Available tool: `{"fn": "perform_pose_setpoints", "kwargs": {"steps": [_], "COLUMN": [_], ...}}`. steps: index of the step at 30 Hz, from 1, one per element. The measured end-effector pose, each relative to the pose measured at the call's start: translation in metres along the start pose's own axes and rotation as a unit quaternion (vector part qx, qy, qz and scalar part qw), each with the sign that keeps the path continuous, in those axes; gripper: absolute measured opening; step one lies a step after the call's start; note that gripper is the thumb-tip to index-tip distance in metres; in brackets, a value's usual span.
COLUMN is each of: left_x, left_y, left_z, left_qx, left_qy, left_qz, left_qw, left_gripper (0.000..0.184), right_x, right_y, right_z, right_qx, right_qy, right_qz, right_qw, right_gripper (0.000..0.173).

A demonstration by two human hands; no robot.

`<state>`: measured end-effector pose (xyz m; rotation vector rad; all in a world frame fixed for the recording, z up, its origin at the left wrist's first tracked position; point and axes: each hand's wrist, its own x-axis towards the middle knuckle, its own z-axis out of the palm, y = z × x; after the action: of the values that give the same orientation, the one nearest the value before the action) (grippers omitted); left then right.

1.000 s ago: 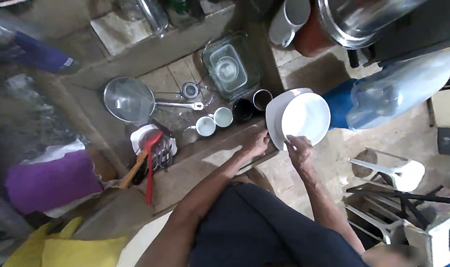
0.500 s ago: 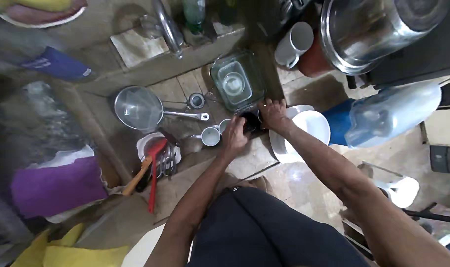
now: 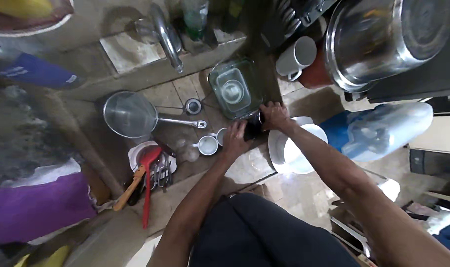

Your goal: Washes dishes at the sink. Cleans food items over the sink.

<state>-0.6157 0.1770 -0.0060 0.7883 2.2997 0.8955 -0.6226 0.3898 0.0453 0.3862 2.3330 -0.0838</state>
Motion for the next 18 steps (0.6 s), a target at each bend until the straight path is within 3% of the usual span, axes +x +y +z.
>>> {"fn": "perform_pose_setpoints", "kwargs": {"steps": [6, 12, 15, 18], "left_x": [0.024, 0.056, 0.064, 0.059], "left_y": [0.006, 0.015, 0.009, 0.001], "left_z": [-0.022, -0.045, -0.055, -0.082], "left_qx": [-0.076, -0.169, -0.211, -0.210], "left_qy": [0.021, 0.071, 0.115, 0.145], "left_qz": [-0.028, 0.044, 0.088, 0.056], "left_qw": [0.996, 0.982, 0.967, 0.965], "left_gripper": [0.087, 0.106, 0.101, 0.096], "right_x": [-0.019, -0.052, -0.060, -0.052], "right_y": [0.009, -0.014, -0.030, -0.044], "right_z": [-0.063, -0.128, -0.147, -0.139], "right_qx": [-0.002, -0.010, 0.052, 0.154], "right_qy": [0.014, 0.059, 0.095, 0.176], "right_qz": [-0.013, -0.079, -0.118, -0.172], "right_qw": [1.000, 0.995, 0.987, 0.957], "right_gripper": [0.092, 0.096, 0.098, 0.097]}}
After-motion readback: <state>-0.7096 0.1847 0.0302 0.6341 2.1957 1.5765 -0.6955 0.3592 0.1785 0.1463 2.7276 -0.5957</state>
